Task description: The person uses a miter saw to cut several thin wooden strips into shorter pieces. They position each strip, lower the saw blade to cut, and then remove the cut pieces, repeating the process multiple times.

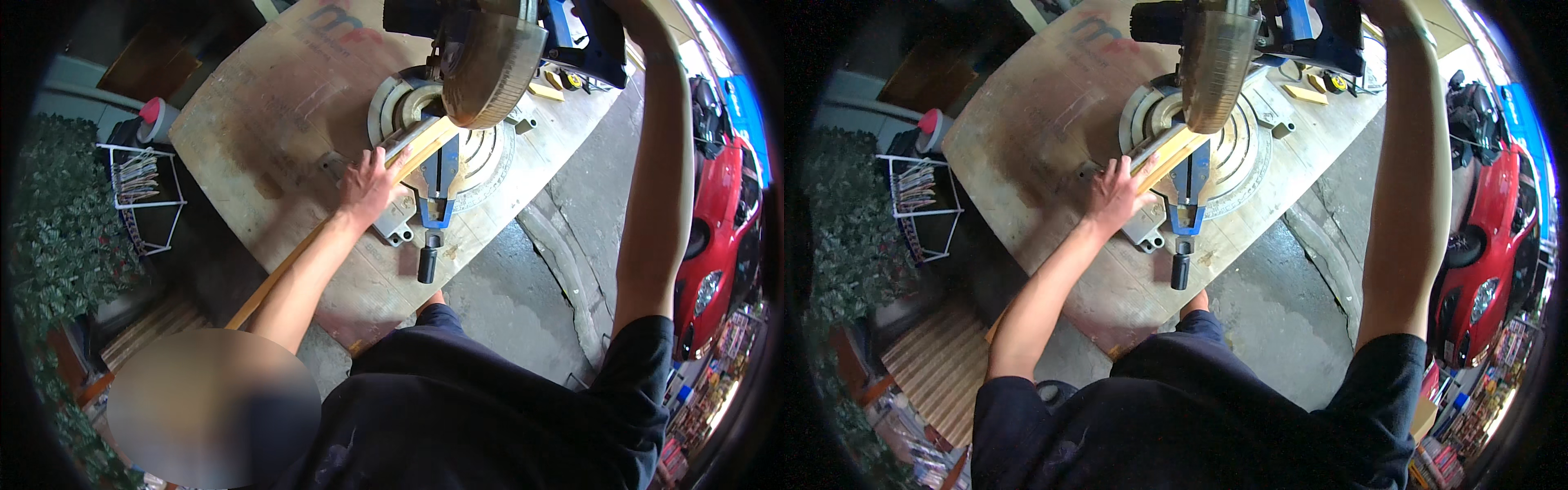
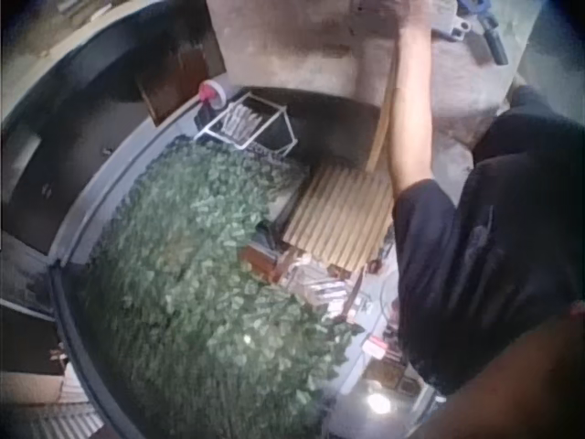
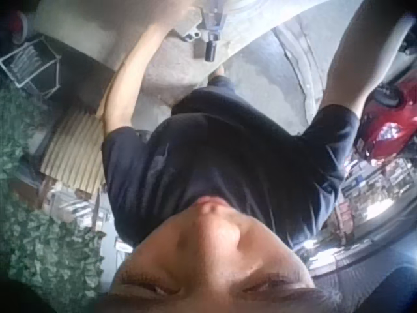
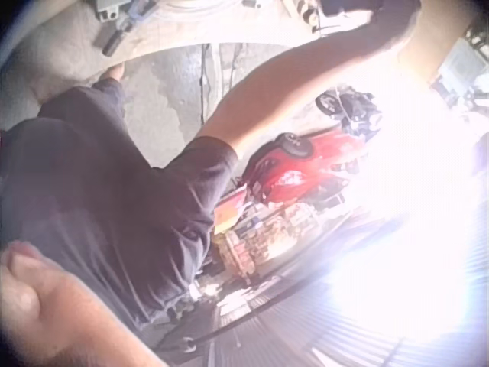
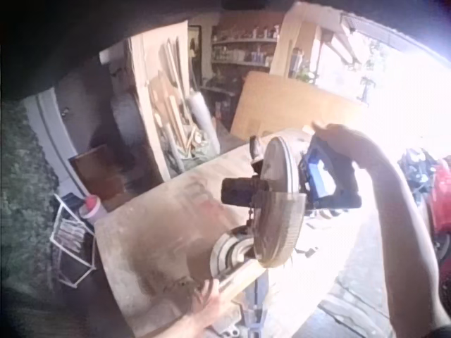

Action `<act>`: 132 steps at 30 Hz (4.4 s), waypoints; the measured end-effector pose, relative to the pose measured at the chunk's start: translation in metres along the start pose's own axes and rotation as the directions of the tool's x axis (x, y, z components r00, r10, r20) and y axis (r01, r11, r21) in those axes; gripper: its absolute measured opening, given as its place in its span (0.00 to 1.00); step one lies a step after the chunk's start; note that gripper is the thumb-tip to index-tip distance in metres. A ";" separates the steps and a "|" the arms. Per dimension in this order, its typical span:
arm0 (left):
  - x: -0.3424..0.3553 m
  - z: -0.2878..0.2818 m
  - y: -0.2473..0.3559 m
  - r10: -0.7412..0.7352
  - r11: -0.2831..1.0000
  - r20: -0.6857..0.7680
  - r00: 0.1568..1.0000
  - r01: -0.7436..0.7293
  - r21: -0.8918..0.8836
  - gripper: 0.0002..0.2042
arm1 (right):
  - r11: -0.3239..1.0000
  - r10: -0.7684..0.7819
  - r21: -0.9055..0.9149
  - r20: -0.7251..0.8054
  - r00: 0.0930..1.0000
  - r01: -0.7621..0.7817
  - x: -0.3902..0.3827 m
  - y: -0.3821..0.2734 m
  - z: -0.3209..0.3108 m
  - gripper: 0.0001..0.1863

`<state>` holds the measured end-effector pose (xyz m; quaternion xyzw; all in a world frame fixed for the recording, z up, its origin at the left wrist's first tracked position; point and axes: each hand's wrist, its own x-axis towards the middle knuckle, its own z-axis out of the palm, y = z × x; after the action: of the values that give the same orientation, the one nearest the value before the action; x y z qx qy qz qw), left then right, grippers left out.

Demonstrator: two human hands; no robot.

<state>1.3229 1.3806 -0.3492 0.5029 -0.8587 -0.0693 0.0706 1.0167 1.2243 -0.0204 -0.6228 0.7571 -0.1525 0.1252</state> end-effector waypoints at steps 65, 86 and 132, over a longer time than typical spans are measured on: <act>-0.002 0.022 -0.003 -0.006 0.997 -0.187 0.982 0.020 0.072 0.23 | 0.814 0.463 0.548 -0.411 0.786 -0.192 -0.142 0.062 0.098 0.30; -0.005 0.022 0.011 -0.106 0.992 -0.181 0.978 0.092 -0.085 0.28 | 0.650 0.380 0.760 -0.350 0.856 0.023 -0.159 0.034 0.121 0.25; -0.010 0.025 0.008 -0.088 0.994 -0.202 0.975 0.074 -0.075 0.24 | 0.911 0.364 0.393 -0.616 0.698 -0.127 -0.189 0.070 0.143 0.35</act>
<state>1.3166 1.3942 -0.3725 0.5395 -0.8226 -0.0488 0.1728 1.0437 1.4115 -0.1799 -0.3867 0.7917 -0.4712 -0.0401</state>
